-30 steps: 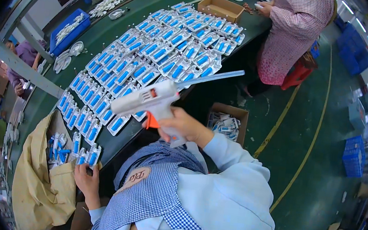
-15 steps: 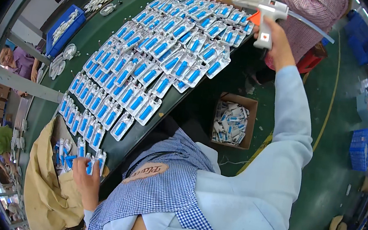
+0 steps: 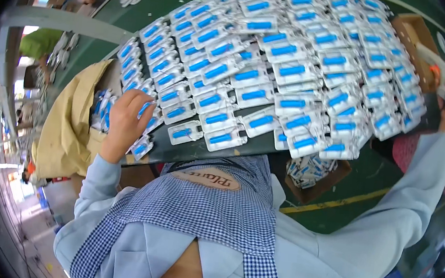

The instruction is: Assembling electronic components by inserting batteries into housings and applying hot glue.

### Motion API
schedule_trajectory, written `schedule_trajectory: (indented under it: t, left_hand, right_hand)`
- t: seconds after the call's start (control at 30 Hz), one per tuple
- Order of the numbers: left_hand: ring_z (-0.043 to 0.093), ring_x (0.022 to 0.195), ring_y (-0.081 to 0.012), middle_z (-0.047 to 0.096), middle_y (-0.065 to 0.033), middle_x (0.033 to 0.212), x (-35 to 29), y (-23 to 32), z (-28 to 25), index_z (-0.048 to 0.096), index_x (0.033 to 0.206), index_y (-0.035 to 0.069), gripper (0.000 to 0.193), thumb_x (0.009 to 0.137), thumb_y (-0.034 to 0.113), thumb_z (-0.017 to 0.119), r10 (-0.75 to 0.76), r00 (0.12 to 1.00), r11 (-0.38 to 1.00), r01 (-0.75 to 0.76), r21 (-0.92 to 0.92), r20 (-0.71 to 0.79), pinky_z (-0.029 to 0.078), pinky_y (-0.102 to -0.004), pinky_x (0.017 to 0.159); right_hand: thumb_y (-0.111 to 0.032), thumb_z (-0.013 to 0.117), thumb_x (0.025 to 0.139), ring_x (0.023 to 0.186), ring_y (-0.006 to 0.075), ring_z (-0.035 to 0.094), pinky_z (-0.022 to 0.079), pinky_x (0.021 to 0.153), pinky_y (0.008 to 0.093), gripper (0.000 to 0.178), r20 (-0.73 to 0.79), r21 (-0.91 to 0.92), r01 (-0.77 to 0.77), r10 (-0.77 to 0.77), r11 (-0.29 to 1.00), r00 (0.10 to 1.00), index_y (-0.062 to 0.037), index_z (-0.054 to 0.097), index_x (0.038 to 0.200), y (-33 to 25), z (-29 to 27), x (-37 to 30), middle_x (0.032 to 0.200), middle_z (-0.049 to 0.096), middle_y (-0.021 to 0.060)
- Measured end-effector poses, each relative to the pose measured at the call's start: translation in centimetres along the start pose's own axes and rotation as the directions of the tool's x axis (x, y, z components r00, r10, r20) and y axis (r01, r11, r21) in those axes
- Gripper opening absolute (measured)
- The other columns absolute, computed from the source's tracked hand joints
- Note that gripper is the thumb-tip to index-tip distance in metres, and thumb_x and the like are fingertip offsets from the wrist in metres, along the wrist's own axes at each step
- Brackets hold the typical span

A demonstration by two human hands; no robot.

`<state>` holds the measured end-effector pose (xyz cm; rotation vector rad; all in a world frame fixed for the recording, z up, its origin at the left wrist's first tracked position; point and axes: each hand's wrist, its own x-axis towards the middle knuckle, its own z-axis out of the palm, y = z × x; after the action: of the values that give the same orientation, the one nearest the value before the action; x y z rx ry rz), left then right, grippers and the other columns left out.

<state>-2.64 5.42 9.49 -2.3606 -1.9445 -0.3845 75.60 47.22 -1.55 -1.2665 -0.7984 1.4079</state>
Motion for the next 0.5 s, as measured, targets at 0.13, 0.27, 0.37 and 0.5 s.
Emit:
schedule_trajectory:
  t: [0.13, 0.27, 0.37, 0.5]
  left_hand:
    - [0.061, 0.073, -0.0291, 0.060, -0.0099, 0.083, 0.4, -2.3, 0.4, 0.064, 0.085, 0.006, 0.014, 0.073, 0.007, 0.071, -0.036, 0.999, 0.999, 0.036, 0.003, -0.037, 0.049, -0.0383, 0.062]
    - [0.060, 0.076, -0.0291, 0.061, -0.0106, 0.083, 0.5, -1.7, 1.6, 0.066, 0.085, 0.005, 0.014, 0.072, 0.005, 0.071, -0.022, 0.993, 1.000, 0.021, -0.004, -0.115, 0.050, -0.0377, 0.064]
    - [0.060, 0.078, -0.0282, 0.061, -0.0097, 0.085, 0.1, 0.7, 2.5, 0.066, 0.087, 0.005, 0.016, 0.072, 0.003, 0.071, 0.044, 0.986, 0.996, -0.057, -0.075, -0.158, 0.049, -0.0374, 0.065]
    - [0.060, 0.081, -0.0284, 0.061, -0.0109, 0.087, -0.5, 1.7, 1.8, 0.065, 0.088, 0.004, 0.016, 0.073, 0.000, 0.071, 0.114, 0.985, 0.985, -0.129, -0.112, -0.131, 0.049, -0.0355, 0.068]
  right_hand:
    - [-0.016, 0.065, 0.086, 0.094, 0.0226, 0.066, 0.057, 0.076, 0.0289, 0.042, -0.035, -0.051, -0.018, 0.017, 0.999, 0.999, 0.0009, 0.053, 0.122, -1.1, -3.3, 3.5, 0.112, 0.064, 0.0136]
    - [-0.028, 0.066, 0.087, 0.098, 0.0201, 0.065, 0.050, 0.081, 0.0263, 0.059, 0.036, -0.453, 0.143, -0.142, 0.880, 0.989, 0.0025, 0.047, 0.133, -0.1, -2.7, 3.3, 0.111, 0.065, 0.0135]
    - [-0.030, 0.069, 0.085, 0.110, 0.0202, 0.058, 0.046, 0.089, 0.0282, 0.068, -0.170, -0.730, 0.104, -0.327, 0.675, 0.930, 0.0083, 0.043, 0.134, 1.4, 0.4, 3.6, 0.122, 0.059, 0.0139]
    - [-0.035, 0.071, 0.082, 0.113, 0.0231, 0.056, 0.045, 0.091, 0.0307, 0.073, 0.022, -0.722, 0.342, -0.475, 0.601, 0.880, 0.0043, 0.043, 0.137, 2.8, 0.9, 0.2, 0.128, 0.055, 0.0181]
